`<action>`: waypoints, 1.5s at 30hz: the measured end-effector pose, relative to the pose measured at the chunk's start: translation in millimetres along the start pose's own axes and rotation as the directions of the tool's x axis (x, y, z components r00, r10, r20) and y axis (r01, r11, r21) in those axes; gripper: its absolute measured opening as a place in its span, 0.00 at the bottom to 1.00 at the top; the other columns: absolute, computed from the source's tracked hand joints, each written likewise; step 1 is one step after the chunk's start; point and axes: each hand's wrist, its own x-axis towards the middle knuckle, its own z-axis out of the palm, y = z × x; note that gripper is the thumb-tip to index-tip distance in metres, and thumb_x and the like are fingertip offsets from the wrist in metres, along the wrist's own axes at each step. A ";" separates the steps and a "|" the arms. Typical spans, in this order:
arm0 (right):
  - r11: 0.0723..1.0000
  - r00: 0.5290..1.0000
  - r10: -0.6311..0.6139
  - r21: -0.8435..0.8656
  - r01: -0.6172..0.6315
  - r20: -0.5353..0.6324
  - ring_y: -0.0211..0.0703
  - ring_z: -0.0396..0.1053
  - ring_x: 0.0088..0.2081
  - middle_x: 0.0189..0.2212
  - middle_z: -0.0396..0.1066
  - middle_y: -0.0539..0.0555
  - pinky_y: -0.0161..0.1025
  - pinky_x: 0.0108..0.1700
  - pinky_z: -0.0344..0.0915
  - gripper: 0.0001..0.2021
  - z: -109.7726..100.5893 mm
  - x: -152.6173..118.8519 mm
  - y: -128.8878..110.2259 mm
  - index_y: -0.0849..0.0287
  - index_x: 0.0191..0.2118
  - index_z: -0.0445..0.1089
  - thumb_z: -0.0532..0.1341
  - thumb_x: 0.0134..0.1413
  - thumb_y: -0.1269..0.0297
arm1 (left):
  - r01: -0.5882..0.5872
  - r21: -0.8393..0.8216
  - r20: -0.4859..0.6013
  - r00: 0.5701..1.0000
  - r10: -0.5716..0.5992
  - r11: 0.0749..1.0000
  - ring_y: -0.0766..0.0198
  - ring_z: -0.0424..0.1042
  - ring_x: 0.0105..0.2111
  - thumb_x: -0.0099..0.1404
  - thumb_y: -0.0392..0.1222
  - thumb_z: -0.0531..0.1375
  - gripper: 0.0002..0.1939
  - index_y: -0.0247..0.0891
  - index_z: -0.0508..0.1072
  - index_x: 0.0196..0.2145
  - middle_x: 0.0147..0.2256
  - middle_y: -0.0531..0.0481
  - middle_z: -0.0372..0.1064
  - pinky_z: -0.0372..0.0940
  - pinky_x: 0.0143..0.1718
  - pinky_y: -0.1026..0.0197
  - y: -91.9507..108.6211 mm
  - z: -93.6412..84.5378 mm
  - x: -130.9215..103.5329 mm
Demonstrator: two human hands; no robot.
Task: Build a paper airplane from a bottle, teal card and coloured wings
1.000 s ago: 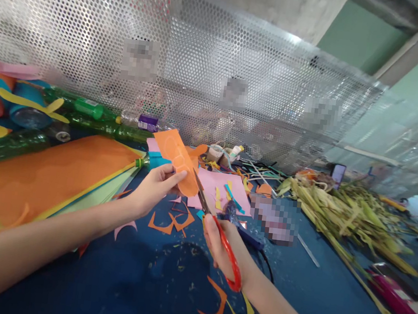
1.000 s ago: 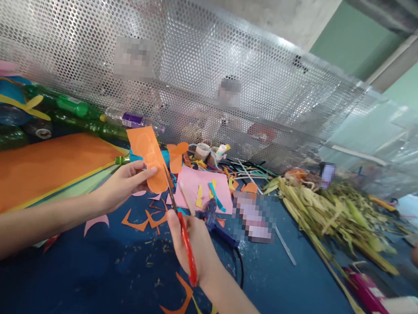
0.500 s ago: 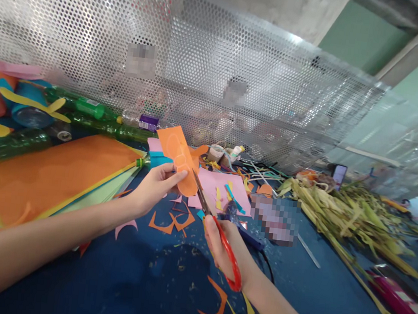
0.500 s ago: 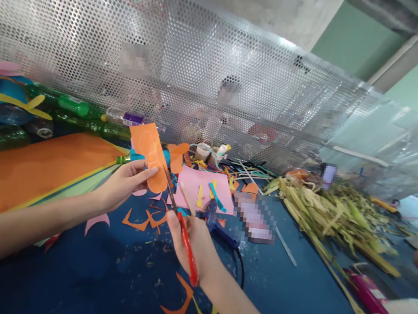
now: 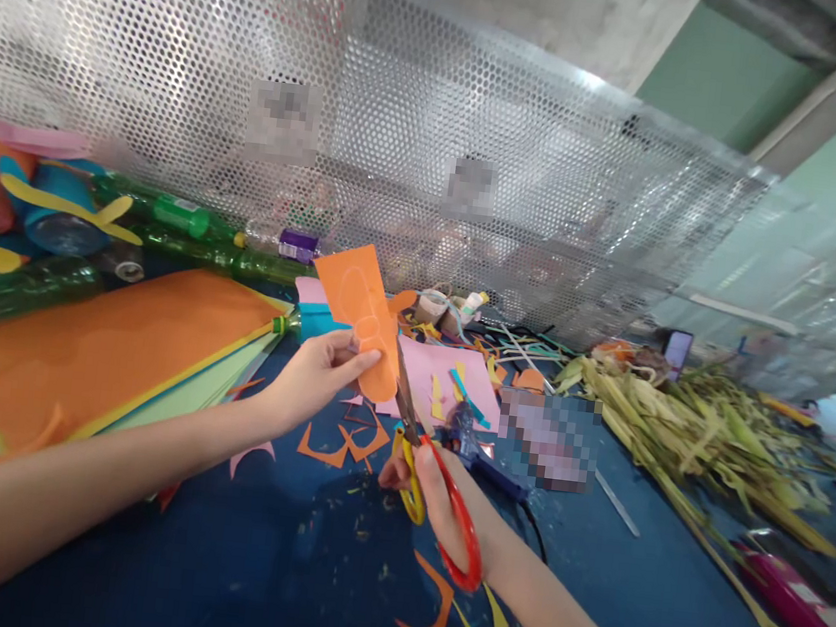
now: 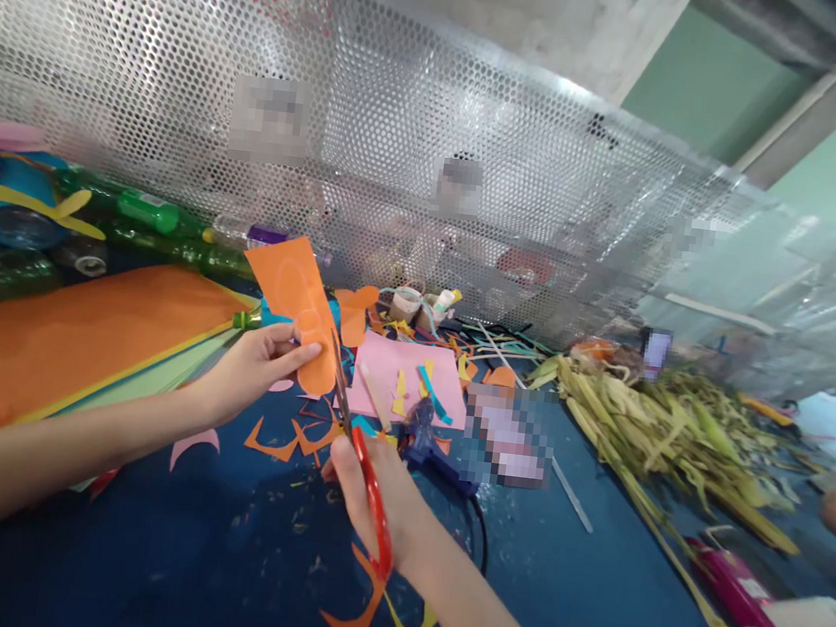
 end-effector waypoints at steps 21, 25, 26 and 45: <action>0.985 0.994 -0.089 -0.153 0.078 -0.067 0.44 0.68 0.34 0.27 0.69 0.55 0.40 0.40 0.63 0.28 2.6 -2.2 -2.1 0.58 0.26 0.60 0.39 0.61 0.42 | -0.013 -0.044 0.066 0.998 0.016 0.999 0.66 0.73 0.27 0.59 0.48 0.61 0.11 0.38 0.68 0.31 0.28 0.53 0.74 0.67 0.31 0.64 7.7 6.5 -8.4; 0.984 0.995 -0.086 -0.157 0.078 -0.046 0.42 0.66 0.30 0.25 0.66 0.54 0.39 0.36 0.63 0.28 2.9 -1.2 -1.9 0.58 0.25 0.59 0.37 0.61 0.41 | -0.008 -0.034 0.068 0.998 0.010 0.999 0.66 0.72 0.27 0.59 0.49 0.61 0.12 0.37 0.68 0.31 0.28 0.52 0.74 0.67 0.30 0.64 8.6 6.7 -9.2; 0.987 0.996 -0.080 -0.145 0.072 -0.047 0.41 0.65 0.28 0.23 0.65 0.53 0.38 0.35 0.63 0.28 3.3 -1.1 -1.5 0.58 0.25 0.59 0.37 0.61 0.41 | -0.010 -0.026 0.067 0.998 0.011 1.000 0.66 0.72 0.27 0.59 0.49 0.61 0.12 0.37 0.68 0.31 0.28 0.52 0.74 0.67 0.30 0.64 8.6 6.7 -9.3; 0.977 0.988 -0.111 -0.192 0.089 -0.108 0.39 0.58 0.21 0.17 0.57 0.49 0.37 0.27 0.58 0.26 4.8 -1.1 -3.0 0.56 0.22 0.55 0.37 0.62 0.44 | -0.004 -0.041 0.039 0.999 0.006 0.999 0.68 0.71 0.25 0.59 0.48 0.62 0.11 0.37 0.68 0.30 0.26 0.54 0.72 0.65 0.28 0.67 10.0 7.5 -9.6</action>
